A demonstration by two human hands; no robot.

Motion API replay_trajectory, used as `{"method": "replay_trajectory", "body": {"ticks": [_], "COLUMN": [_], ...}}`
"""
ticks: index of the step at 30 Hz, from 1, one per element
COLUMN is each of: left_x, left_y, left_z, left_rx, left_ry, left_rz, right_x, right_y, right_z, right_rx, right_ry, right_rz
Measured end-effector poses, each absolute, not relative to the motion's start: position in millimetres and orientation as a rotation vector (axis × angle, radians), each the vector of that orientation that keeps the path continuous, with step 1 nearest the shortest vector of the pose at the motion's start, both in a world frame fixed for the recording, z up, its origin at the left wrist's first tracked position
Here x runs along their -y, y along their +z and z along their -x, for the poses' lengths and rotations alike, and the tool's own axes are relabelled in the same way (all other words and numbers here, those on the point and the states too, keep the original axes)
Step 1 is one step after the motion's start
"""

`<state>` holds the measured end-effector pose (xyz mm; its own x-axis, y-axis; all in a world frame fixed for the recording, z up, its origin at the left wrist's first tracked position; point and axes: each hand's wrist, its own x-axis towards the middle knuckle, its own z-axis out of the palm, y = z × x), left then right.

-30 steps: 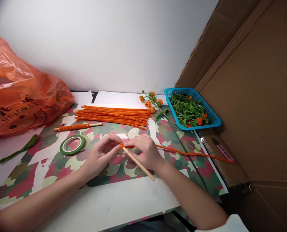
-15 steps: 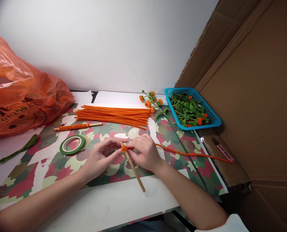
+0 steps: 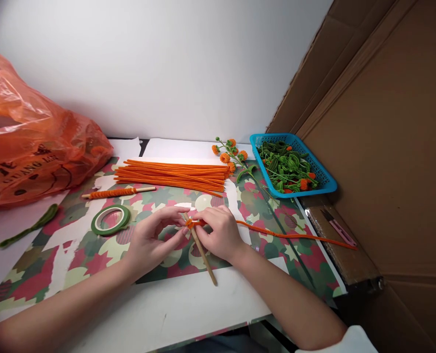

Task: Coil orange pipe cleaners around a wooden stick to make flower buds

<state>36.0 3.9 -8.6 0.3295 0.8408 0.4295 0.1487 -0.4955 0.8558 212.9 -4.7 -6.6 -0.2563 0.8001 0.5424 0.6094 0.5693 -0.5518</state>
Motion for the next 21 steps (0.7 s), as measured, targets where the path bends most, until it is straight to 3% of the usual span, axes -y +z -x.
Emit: {"method": "replay_trajectory", "body": {"ticks": [21], "left_x": [-8.2], "left_y": [-17.6], "left_z": [-36.0], "left_rx": [-0.944], "left_ry": [1.061], "left_rz": [-1.797], "right_x": [3.4], "right_y": [-5.7], "right_z": [-216.4], "right_rx": [2.050], "right_ry": [0.402], "right_rz": [1.133]}}
